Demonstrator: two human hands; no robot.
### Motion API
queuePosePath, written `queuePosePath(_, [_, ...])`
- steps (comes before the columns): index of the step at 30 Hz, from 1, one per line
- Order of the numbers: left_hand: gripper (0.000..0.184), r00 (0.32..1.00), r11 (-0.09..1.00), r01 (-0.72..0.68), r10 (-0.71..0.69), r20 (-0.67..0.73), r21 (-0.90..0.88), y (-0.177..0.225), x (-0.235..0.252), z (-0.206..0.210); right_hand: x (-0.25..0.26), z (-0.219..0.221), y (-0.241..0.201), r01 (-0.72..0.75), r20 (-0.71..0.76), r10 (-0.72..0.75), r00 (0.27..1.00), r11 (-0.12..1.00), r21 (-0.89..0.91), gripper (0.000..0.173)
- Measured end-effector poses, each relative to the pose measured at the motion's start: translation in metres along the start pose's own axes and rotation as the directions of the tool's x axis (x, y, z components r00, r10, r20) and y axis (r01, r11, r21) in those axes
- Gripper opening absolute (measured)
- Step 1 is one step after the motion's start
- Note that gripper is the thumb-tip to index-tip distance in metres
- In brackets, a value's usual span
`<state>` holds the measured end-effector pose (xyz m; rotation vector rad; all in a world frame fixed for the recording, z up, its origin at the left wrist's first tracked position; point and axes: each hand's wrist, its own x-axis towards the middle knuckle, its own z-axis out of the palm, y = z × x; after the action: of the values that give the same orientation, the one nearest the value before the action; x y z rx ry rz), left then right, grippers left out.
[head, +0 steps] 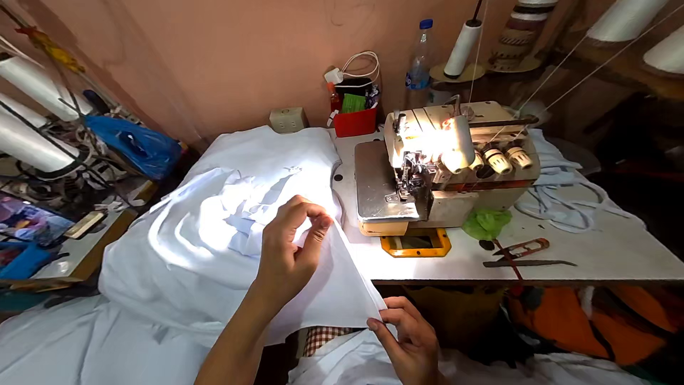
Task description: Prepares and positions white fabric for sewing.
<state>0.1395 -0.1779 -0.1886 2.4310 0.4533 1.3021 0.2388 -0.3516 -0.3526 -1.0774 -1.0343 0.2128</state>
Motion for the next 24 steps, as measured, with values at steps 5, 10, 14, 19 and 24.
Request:
queuePosePath(5, [0.020,0.992,0.974,-0.108,0.119,-0.045,0.197,0.009,0.061,-0.001,0.067,-0.004,-0.014,0.126,-0.041,-0.132,0.990,0.984,-0.123,0.010])
queuePosePath(10, [0.021,0.932,0.932,-0.338,0.350,-0.090,0.129,-0.010,0.171,0.049,0.143,-0.013,-0.024,0.063,-0.268,-0.026,0.963,0.990,0.128,0.012])
queuePosePath(14, [0.015,0.919,0.993,0.091,-0.115,0.376,0.079,-0.042,0.139,0.087,0.083,-0.032,-0.015,-0.374,-0.075,0.403,0.912,0.893,0.250,0.027])
queuePosePath(19, [0.007,0.830,0.964,0.244,-0.264,0.491,0.107,-0.045,0.064,0.119,0.023,-0.053,-0.022,-0.763,0.070,0.762,0.643,0.631,0.144,0.014])
queuePosePath(24, [0.022,0.985,0.928,-0.064,-0.001,0.174,0.367,-0.007,0.001,0.130,0.011,-0.057,-0.023,-0.684,0.069,0.684,0.726,0.709,0.171,0.018])
